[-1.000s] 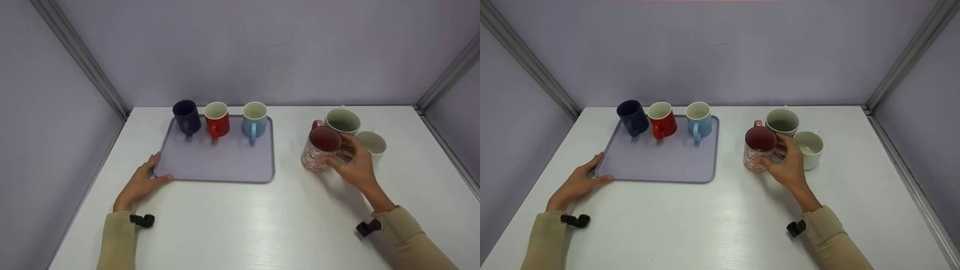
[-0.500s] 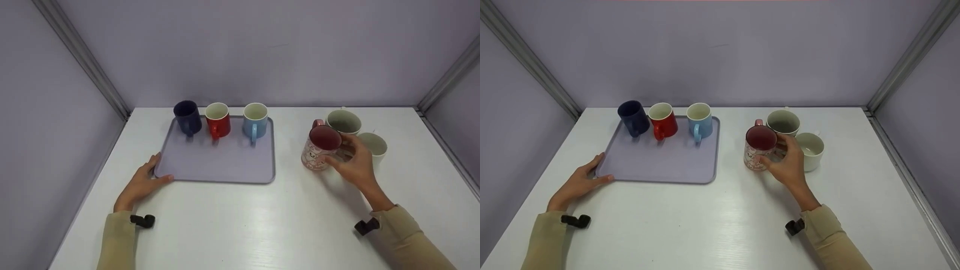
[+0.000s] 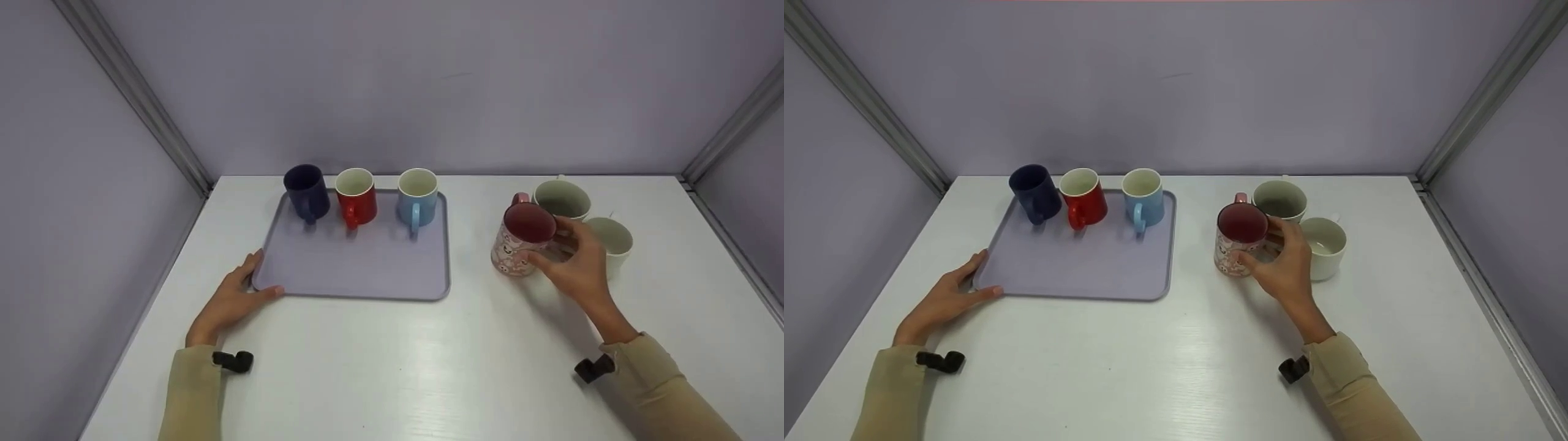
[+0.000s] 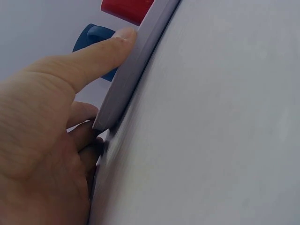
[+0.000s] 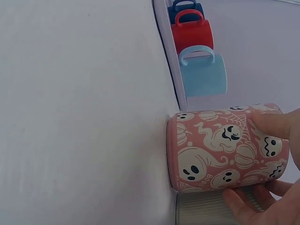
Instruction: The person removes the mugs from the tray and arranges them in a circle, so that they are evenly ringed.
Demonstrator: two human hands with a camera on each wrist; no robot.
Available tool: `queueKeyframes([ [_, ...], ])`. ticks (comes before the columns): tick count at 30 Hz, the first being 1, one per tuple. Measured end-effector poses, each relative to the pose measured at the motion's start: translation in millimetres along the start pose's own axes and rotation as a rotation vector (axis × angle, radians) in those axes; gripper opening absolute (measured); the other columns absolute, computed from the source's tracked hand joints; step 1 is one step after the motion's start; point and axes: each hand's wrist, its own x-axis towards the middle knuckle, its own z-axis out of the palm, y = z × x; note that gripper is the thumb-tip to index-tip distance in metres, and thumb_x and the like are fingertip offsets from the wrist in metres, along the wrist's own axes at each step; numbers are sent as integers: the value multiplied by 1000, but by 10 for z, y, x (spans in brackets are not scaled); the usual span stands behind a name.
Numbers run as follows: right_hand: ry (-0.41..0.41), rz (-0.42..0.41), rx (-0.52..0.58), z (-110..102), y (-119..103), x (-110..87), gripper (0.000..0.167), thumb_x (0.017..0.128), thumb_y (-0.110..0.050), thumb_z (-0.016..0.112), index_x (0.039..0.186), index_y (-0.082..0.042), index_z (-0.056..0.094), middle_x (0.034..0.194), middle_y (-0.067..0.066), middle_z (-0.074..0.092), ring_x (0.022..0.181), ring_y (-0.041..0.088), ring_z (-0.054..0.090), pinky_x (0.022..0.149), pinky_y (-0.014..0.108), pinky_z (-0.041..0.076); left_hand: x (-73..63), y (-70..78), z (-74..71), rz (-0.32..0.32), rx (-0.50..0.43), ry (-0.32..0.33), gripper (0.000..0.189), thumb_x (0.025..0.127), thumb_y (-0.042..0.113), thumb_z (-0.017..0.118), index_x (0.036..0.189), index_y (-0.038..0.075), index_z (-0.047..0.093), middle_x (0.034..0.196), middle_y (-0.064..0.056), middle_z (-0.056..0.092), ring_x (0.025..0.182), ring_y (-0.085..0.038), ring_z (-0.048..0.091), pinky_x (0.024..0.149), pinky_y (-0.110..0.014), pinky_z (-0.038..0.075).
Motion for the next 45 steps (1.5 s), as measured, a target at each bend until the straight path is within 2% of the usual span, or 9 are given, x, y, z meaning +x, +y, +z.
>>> queueKeyframes([
  [5, -8, -23, -24, -29, -54, -11, 79, 72, -9, 101, 138, 7, 62, 125, 19, 71, 106, 12, 69, 90, 12, 57, -2, -4, 6, -1, 3, 0, 111, 92, 58, 80, 173, 21, 14, 180, -16, 0, 167, -40, -4, 134, -63, 2],
  [9, 40, -66, -59, -48, -198, -10, 82, 71, -8, 101, 140, 7, 59, 130, 23, 65, 113, 27, 65, 89, 15, 54, -6, -7, 9, -14, 1, 1, 112, 91, 59, 81, 173, 22, 14, 180, -16, 0, 167, -40, -3, 134, -64, 3],
  [14, 90, -242, -51, 20, -470, 70, 72, 73, -7, 99, 134, 7, 64, 127, 26, 66, 116, 34, 63, 95, 19, 51, -2, 1, 7, -15, -6, 0, 111, 91, 59, 80, 173, 22, 15, 180, -14, -1, 167, -39, -4, 134, -63, 2],
  [18, 42, -348, -42, 185, -653, 151, 61, 76, -10, 98, 127, 6, 68, 122, 23, 68, 108, 35, 65, 95, 21, 53, 6, -2, 11, -3, -1, 1, 110, 92, 58, 80, 173, 22, 15, 180, -15, 0, 167, -38, -3, 135, -61, 3],
  [22, -43, -378, -52, 467, -787, 242, 53, 80, -16, 96, 122, 4, 70, 117, 21, 71, 105, 35, 66, 91, 38, 58, 13, -8, 14, 5, 4, 7, 110, 92, 57, 81, 173, 23, 16, 180, -16, 1, 167, -38, -2, 135, -60, 4],
  [26, -166, -265, 0, 838, -851, 331, 45, 87, -17, 91, 123, 1, 70, 120, 20, 72, 112, 35, 70, 93, 53, 62, 4, -4, 12, -13, -1, 8, 111, 90, 59, 81, 173, 25, 16, 180, -14, 0, 167, -39, -2, 134, -61, 4],
  [31, -311, -49, 82, 1278, -807, 433, 43, 98, -19, 80, 131, 3, 66, 128, 22, 69, 116, 38, 71, 98, 54, 62, 6, 8, 3, -15, 2, 6, 110, 91, 60, 80, 173, 25, 15, 180, -13, 0, 167, -38, -3, 134, -62, 3],
  [38, -340, 154, 102, 1728, -638, 497, 35, 104, -21, 70, 129, 4, 68, 129, 20, 70, 112, 35, 72, 95, 45, 63, 26, 39, -10, 1, 11, 4, 111, 91, 61, 79, 173, 23, 15, 180, -15, 1, 167, -39, -2, 134, -62, 3],
  [45, -394, 362, 268, 1998, -528, 447, 34, 111, -28, 60, 128, 0, 68, 128, 17, 69, 104, 34, 76, 84, 37, 65, 4, 11, -6, -1, 9, 1, 111, 92, 60, 79, 173, 20, 14, 180, -16, 0, 167, -40, -2, 134, -61, 3],
])
